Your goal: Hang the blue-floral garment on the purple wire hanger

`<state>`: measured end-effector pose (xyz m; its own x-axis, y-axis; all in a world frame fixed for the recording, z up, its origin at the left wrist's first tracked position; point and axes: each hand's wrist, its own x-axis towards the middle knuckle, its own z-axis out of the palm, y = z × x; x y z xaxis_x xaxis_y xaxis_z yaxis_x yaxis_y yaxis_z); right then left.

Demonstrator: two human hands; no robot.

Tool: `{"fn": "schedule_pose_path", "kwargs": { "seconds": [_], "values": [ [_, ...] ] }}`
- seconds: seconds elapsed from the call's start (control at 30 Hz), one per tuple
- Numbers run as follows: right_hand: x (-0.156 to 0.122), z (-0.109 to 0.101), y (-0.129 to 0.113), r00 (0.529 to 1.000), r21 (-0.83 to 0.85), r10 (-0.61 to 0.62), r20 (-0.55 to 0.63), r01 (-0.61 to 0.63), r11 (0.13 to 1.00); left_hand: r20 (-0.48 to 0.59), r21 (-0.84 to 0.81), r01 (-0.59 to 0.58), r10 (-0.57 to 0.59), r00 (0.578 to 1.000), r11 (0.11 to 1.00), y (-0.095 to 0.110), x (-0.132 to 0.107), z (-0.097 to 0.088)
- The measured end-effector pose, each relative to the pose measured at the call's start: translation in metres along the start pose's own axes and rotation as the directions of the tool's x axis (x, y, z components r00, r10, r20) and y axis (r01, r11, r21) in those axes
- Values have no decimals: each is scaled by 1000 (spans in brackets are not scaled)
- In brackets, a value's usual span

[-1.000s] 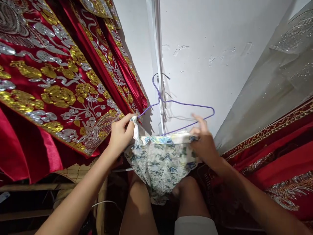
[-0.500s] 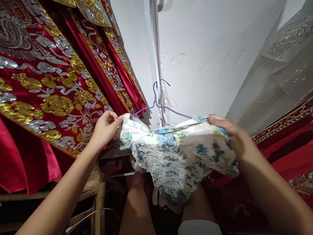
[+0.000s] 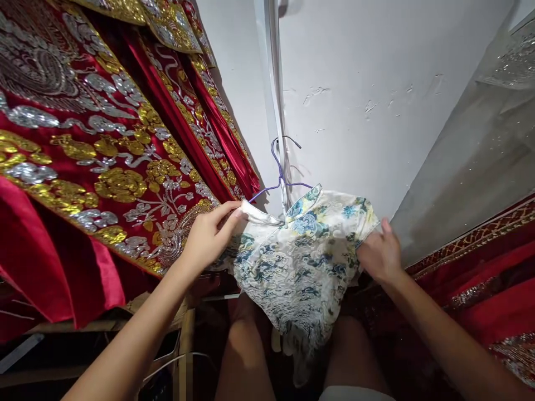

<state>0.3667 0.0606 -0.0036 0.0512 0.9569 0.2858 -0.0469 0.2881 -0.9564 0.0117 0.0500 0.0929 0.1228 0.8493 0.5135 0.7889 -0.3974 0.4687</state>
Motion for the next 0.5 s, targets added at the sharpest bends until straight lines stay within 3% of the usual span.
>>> {"fn": "schedule_pose_path", "kwargs": {
  "seconds": [0.1,0.17,0.23,0.3,0.33,0.37,0.43,0.47,0.5],
  "values": [
    [12,1,-35,995,110,24,-99,-13,994,-13,0,-12,12,1000,1000,11,10,9],
    [15,9,-65,995,145,-18,-103,33,989,-76,-22,-12,11,997,1000,14,20,15],
    [10,23,-92,998,142,-52,22,48,989,-147,-84,38,-50,988,996,10,29,21],
    [-4,39,-109,966,117,-53,253,24,993,-178,-250,139,-187,966,958,1,37,25],
    [-13,47,-114,921,101,-53,386,15,995,-178,-358,183,-259,949,916,-4,39,27],
    [-21,55,-116,840,85,-66,539,24,996,-189,-464,209,-326,926,861,-10,40,28],
    [-37,71,-115,604,67,-125,787,118,991,-253,-622,175,-408,877,763,-18,36,31],
    [-43,78,-111,512,62,-163,844,208,976,-284,-670,133,-418,863,730,-19,31,33],
    [-47,85,-105,463,51,-206,862,325,944,-303,-705,92,-416,857,704,-18,26,34]
  ]
}}
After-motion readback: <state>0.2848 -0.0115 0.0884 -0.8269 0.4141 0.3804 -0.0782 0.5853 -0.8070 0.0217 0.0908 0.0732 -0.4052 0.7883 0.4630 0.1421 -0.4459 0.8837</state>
